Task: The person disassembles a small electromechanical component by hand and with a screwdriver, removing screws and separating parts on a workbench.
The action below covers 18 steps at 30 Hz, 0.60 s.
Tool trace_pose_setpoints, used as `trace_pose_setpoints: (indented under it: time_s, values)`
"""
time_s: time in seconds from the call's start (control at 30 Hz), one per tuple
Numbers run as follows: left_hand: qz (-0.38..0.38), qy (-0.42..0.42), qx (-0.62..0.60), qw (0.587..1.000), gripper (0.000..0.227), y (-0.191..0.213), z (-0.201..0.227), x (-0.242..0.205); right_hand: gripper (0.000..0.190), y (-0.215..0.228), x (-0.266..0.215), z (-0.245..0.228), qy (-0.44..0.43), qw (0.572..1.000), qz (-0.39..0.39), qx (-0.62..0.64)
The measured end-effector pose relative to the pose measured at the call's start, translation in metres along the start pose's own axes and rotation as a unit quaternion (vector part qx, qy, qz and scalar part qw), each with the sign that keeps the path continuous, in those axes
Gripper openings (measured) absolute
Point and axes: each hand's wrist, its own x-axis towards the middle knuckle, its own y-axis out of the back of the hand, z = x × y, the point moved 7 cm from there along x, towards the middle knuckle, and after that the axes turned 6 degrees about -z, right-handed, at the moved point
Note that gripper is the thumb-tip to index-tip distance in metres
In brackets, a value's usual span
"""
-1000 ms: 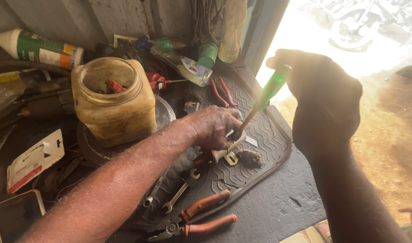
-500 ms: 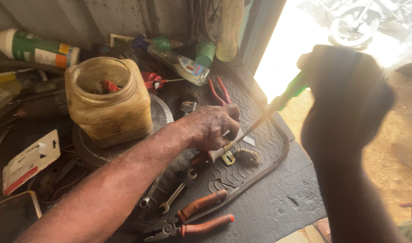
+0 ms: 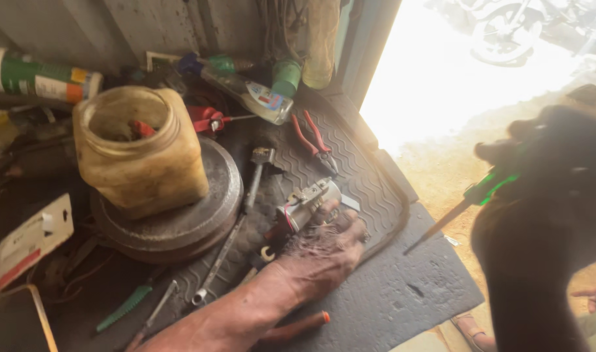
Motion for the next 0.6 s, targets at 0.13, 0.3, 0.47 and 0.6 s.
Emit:
trace_pose_setpoints:
  time_s: [0.13, 0.3, 0.47, 0.6]
  values:
    - [-0.033, 0.058, 0.029, 0.997, 0.023, -0.032, -0.001, 0.001, 0.016, -0.006, -0.006, 0.006, -0.004, 1.000, -0.017, 0.023]
    - [-0.092, 0.064, 0.002, 0.994, 0.024, -0.043, -0.006, 0.003, 0.016, -0.003, -0.013, 0.015, -0.013, 0.999, -0.025, 0.034]
    - [0.046, 0.092, -0.085, 0.991, 0.016, 0.006, -0.012, -0.010, 0.015, 0.000, -0.012, 0.029, -0.019, 0.998, -0.036, 0.038]
    - [0.207, 0.230, -0.173, 0.935, 0.010, 0.050, -0.043, -0.046, 0.015, -0.001, -0.006, 0.040, -0.021, 0.998, -0.046, 0.028]
